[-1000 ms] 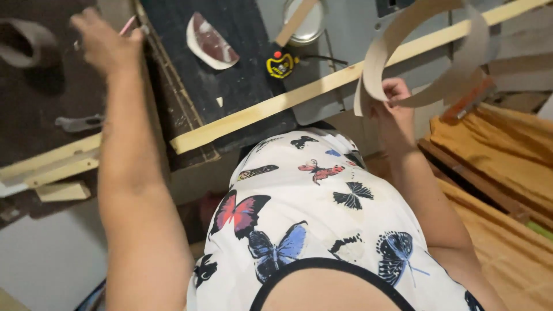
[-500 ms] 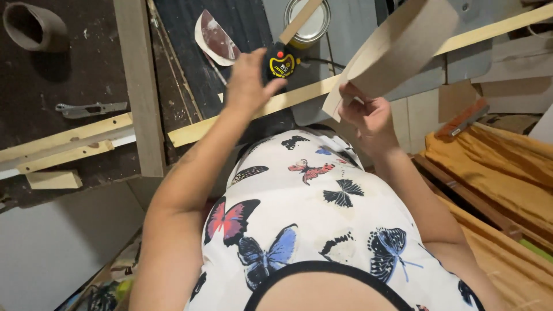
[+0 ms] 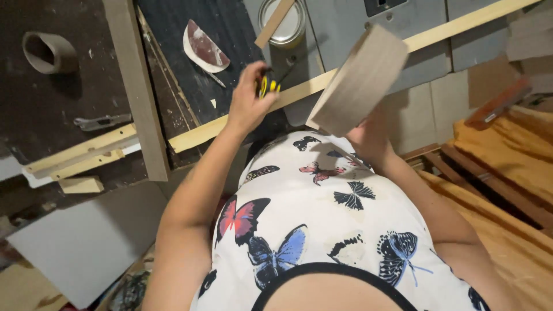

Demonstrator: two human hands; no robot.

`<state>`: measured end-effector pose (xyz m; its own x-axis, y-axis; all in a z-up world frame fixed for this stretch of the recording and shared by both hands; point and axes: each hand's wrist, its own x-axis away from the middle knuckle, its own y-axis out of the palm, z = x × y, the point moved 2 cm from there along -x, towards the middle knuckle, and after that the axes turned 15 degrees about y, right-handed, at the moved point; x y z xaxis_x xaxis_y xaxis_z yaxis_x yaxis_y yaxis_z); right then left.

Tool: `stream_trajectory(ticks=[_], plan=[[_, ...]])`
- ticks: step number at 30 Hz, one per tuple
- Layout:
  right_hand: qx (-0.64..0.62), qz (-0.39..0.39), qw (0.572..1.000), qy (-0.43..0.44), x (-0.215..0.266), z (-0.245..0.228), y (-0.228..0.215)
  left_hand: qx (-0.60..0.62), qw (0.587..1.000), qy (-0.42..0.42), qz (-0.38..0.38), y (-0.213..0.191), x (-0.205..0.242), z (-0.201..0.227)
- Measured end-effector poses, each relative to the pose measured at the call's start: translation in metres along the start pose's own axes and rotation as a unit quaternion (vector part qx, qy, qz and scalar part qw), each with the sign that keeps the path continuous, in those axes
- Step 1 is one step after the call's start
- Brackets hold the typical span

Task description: Measuring, marking, and cutting thin wood strips or veneer using a tape measure, pencil, and utility knife on a workbench.

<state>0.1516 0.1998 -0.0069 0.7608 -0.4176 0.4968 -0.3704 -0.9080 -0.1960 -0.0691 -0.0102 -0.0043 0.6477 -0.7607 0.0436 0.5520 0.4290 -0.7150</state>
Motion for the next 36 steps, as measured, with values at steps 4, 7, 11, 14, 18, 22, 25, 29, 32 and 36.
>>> stream_trajectory(ticks=[4,7,11,14,18,22,25,29,32,36], plan=[[-0.026,-0.071,0.997,-0.031,0.003,-0.025,0.02,0.428,0.901,0.054,-0.041,-0.009,0.042,0.024],[-0.115,-0.143,0.983,0.02,0.007,-0.048,0.039,0.425,0.895,0.104,-0.085,-0.021,0.048,0.045],[-0.092,-0.117,0.989,0.021,0.011,-0.045,0.059,0.46,0.866,0.163,-0.106,-0.037,0.062,0.043],[-0.07,-0.094,0.993,0.026,0.021,-0.043,0.081,0.226,0.954,0.104,-0.169,-0.086,0.08,0.059],[-0.036,-0.092,0.995,0.018,0.035,-0.039,0.112,0.142,0.97,0.089,-0.177,-0.108,0.099,0.058],[-0.009,-0.095,0.995,0.032,0.051,-0.047,0.149,0.173,0.967,0.093,-0.165,-0.112,0.137,0.031],[0.012,-0.098,0.994,0.036,0.069,-0.068,0.17,0.218,0.952,0.102,-0.188,-0.12,0.157,0.013],[0.065,-0.098,0.993,0.033,0.083,-0.082,0.185,0.33,0.915,0.156,-0.171,-0.114,0.175,-0.002],[0.102,-0.095,0.99,0.014,0.082,-0.066,0.189,0.408,0.883,0.199,-0.119,-0.097,0.185,-0.008],[0.116,-0.102,0.988,0.012,0.073,-0.061,0.185,0.295,0.931,0.101,-0.192,-0.079,0.192,-0.011]])
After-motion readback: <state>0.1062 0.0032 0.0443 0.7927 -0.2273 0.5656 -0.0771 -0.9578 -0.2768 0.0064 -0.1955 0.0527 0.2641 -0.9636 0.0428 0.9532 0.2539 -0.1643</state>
